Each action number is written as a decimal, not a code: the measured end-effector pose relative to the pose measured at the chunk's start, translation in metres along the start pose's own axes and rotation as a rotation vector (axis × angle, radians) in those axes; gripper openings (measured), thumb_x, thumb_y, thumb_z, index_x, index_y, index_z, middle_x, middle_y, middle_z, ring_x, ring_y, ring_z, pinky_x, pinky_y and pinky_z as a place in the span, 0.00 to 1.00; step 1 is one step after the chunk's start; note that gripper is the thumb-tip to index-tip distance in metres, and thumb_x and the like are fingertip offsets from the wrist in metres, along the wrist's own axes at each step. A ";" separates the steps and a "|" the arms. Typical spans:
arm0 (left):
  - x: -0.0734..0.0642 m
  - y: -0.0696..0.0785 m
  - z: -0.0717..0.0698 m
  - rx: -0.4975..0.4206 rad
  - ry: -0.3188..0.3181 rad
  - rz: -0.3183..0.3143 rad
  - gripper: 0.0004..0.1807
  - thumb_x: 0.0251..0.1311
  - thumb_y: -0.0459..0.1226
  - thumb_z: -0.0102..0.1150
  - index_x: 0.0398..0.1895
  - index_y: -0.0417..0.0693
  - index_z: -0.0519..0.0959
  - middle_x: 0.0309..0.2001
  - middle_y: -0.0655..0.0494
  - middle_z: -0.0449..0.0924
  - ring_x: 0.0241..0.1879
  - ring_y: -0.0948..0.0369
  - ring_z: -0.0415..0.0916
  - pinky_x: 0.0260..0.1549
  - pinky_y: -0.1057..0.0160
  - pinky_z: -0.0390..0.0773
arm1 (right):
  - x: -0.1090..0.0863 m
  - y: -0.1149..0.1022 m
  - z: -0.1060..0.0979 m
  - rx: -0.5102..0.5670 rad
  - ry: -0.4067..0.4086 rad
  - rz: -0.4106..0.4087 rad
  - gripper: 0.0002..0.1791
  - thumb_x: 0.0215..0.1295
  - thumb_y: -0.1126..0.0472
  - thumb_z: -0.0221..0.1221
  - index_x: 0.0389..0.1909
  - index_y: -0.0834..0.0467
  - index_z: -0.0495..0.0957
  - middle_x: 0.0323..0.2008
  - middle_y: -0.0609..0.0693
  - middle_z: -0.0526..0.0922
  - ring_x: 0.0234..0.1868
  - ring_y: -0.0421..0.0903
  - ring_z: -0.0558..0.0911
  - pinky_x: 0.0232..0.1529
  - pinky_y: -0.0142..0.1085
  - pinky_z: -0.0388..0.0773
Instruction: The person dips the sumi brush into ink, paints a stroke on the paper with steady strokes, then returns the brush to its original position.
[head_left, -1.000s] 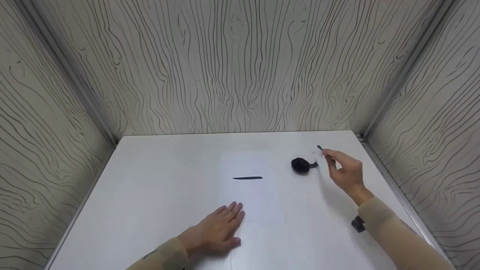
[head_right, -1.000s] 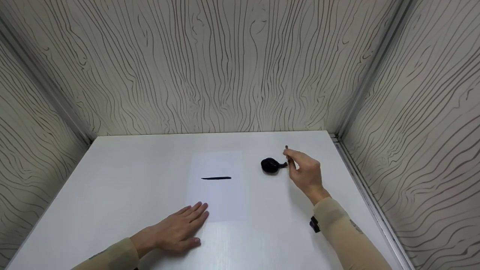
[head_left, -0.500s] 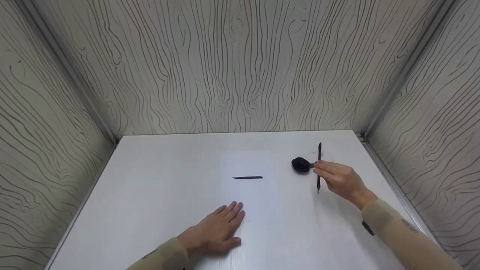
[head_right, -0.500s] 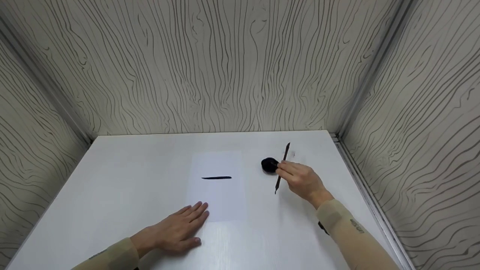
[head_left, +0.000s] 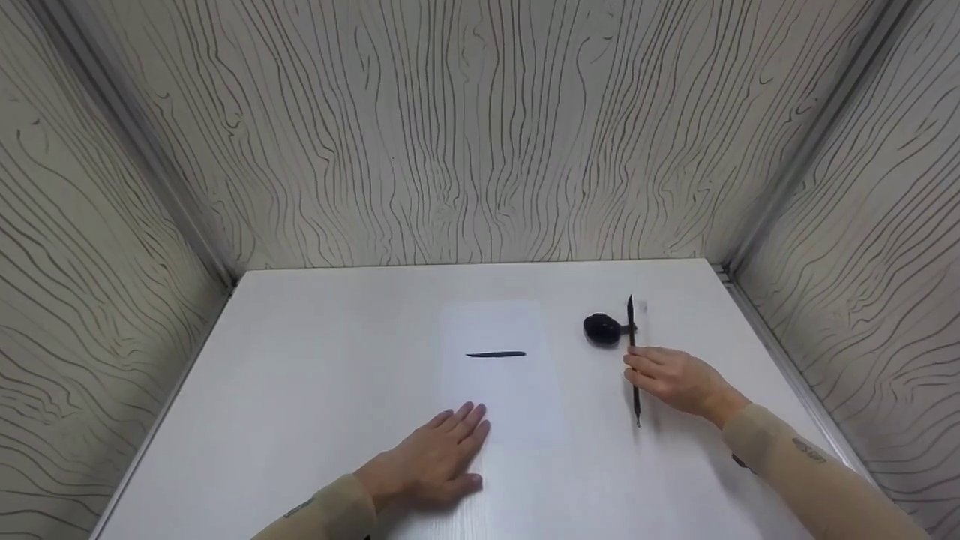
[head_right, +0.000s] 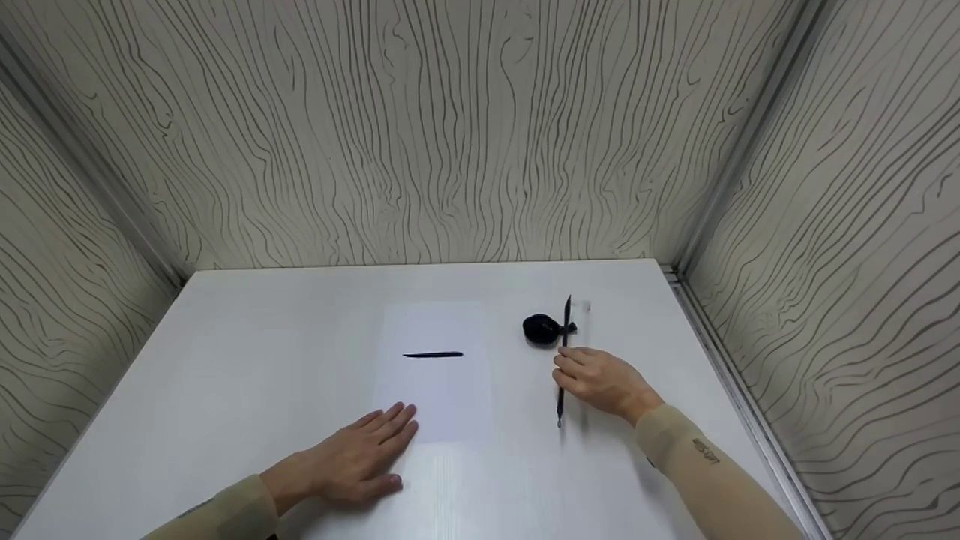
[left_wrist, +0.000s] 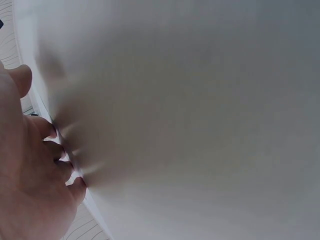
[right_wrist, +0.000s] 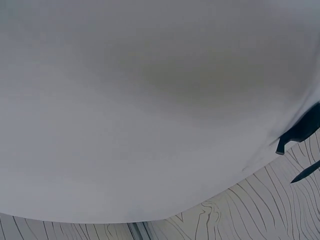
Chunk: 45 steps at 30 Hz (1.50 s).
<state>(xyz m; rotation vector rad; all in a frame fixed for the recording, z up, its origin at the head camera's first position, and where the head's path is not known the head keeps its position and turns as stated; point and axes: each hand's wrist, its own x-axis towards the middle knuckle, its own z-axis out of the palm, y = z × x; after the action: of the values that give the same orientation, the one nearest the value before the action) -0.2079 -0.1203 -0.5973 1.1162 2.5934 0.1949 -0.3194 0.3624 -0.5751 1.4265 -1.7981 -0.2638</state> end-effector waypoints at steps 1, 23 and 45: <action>0.000 0.000 0.000 0.000 0.000 -0.001 0.51 0.81 0.72 0.29 0.95 0.53 0.46 0.96 0.54 0.39 0.96 0.51 0.40 0.93 0.44 0.52 | -0.001 0.000 0.000 -0.009 -0.017 -0.014 0.33 0.94 0.69 0.35 0.40 0.57 0.91 0.45 0.53 0.96 0.46 0.50 0.96 0.45 0.39 0.93; 0.001 0.000 -0.002 -0.040 -0.005 -0.012 0.52 0.80 0.73 0.30 0.95 0.55 0.44 0.96 0.56 0.37 0.96 0.52 0.37 0.93 0.44 0.49 | -0.016 -0.007 0.000 -0.069 -0.276 -0.125 0.46 0.88 0.76 0.15 0.41 0.56 0.88 0.47 0.51 0.91 0.53 0.46 0.93 0.53 0.34 0.92; -0.001 -0.001 -0.001 -0.012 0.001 0.002 0.52 0.80 0.72 0.31 0.95 0.53 0.46 0.96 0.54 0.38 0.96 0.51 0.39 0.93 0.43 0.51 | -0.027 -0.015 0.008 0.006 -0.190 -0.049 0.37 0.92 0.71 0.26 0.43 0.57 0.89 0.46 0.52 0.91 0.47 0.48 0.93 0.45 0.36 0.92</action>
<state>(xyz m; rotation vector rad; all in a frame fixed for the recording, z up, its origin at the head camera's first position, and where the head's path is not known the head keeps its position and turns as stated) -0.2084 -0.1211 -0.5960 1.1151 2.5892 0.2110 -0.3136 0.3788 -0.6015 1.4929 -1.9183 -0.4314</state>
